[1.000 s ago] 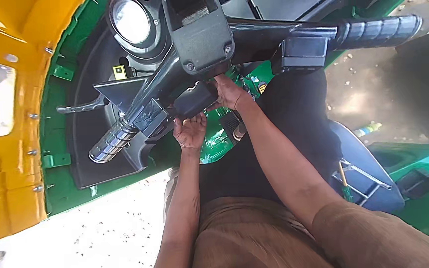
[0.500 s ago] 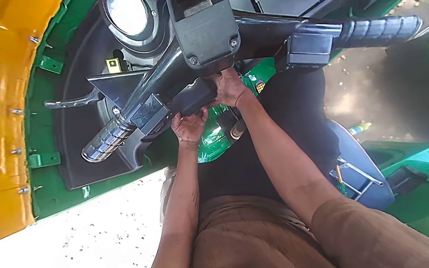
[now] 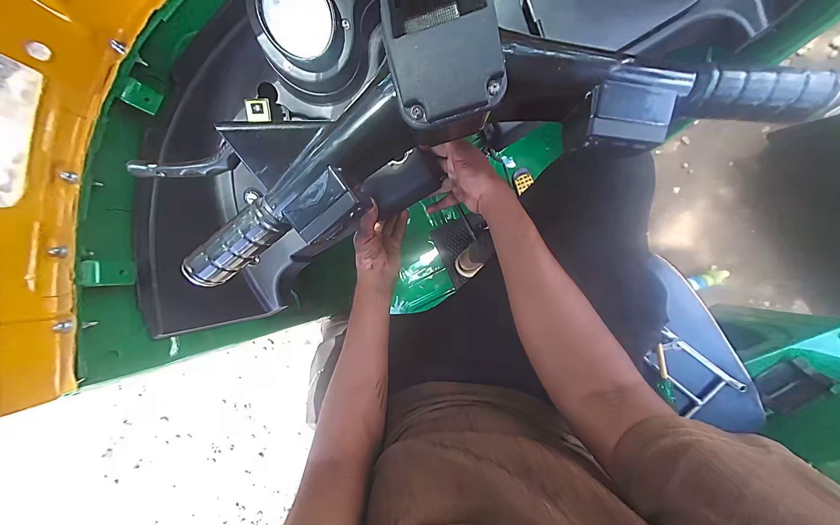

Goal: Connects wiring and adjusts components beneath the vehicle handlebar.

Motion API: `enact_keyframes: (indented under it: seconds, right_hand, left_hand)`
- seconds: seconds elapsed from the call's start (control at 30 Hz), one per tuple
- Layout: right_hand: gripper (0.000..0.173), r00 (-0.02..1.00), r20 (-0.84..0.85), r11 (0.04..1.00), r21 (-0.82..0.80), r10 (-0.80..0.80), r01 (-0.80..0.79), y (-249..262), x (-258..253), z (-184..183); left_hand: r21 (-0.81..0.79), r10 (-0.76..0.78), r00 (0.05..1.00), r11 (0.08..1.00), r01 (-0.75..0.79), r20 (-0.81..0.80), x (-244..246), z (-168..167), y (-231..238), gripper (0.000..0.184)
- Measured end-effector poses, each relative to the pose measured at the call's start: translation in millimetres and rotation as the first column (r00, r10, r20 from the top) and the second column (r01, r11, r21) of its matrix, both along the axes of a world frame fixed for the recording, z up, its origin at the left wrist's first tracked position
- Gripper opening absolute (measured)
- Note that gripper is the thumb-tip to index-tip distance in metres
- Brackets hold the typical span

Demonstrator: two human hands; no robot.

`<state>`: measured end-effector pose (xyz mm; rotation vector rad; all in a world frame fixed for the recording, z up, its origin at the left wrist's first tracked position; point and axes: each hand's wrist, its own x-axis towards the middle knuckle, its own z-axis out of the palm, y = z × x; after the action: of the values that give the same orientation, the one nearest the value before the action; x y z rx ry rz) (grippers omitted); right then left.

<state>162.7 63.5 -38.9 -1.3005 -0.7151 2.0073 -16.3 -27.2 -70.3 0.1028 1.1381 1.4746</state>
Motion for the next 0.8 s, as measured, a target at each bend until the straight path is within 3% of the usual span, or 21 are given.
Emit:
enact_keyframes:
  seconds: [0.1, 0.2, 0.37, 0.5, 0.6, 0.7, 0.8]
  right_hand:
    - [0.032, 0.948, 0.269, 0.983, 0.112, -0.173, 0.148, -10, 2, 14]
    - [0.019, 0.830, 0.519, 0.958, 0.279, -0.204, 0.061, -19, 14, 16]
    - [0.046, 0.698, 0.701, 0.924, 0.155, 0.147, -0.350, -23, 8, 7]
    - [0.047, 0.502, 0.815, 0.852, 0.021, 0.288, -0.524, -19, 5, 16]
    - [0.041, 0.552, 0.802, 0.932, -0.016, 0.227, -0.361, -17, 25, 19]
    - [0.057, 0.711, 0.697, 0.995, -0.027, 0.091, -0.100, -19, 47, 21]
    - [0.056, 0.742, 0.663, 0.995, -0.083, 0.101, -0.061, -16, 61, 38]
  left_hand:
    - [-0.014, -0.016, 0.998, 1.000, 0.015, -0.063, -5, -4, 1, 0.044]
    - [0.010, -0.014, 0.997, 1.000, 0.015, -0.074, -8, -17, 3, 0.043]
    - [-0.032, -0.083, 0.994, 0.996, 0.081, -0.067, -11, -15, 1, 0.048]
    - [-0.190, -0.256, 0.954, 0.956, 0.226, -0.154, -17, 7, -9, 0.052]
    - [-0.260, -0.301, 0.939, 0.932, 0.253, -0.165, -26, 15, -24, 0.054]
    - [-0.259, -0.262, 0.963, 0.936, 0.237, -0.067, -33, 14, -33, 0.055]
    - [-0.280, -0.286, 0.956, 0.924, 0.259, -0.060, -26, 25, -22, 0.049]
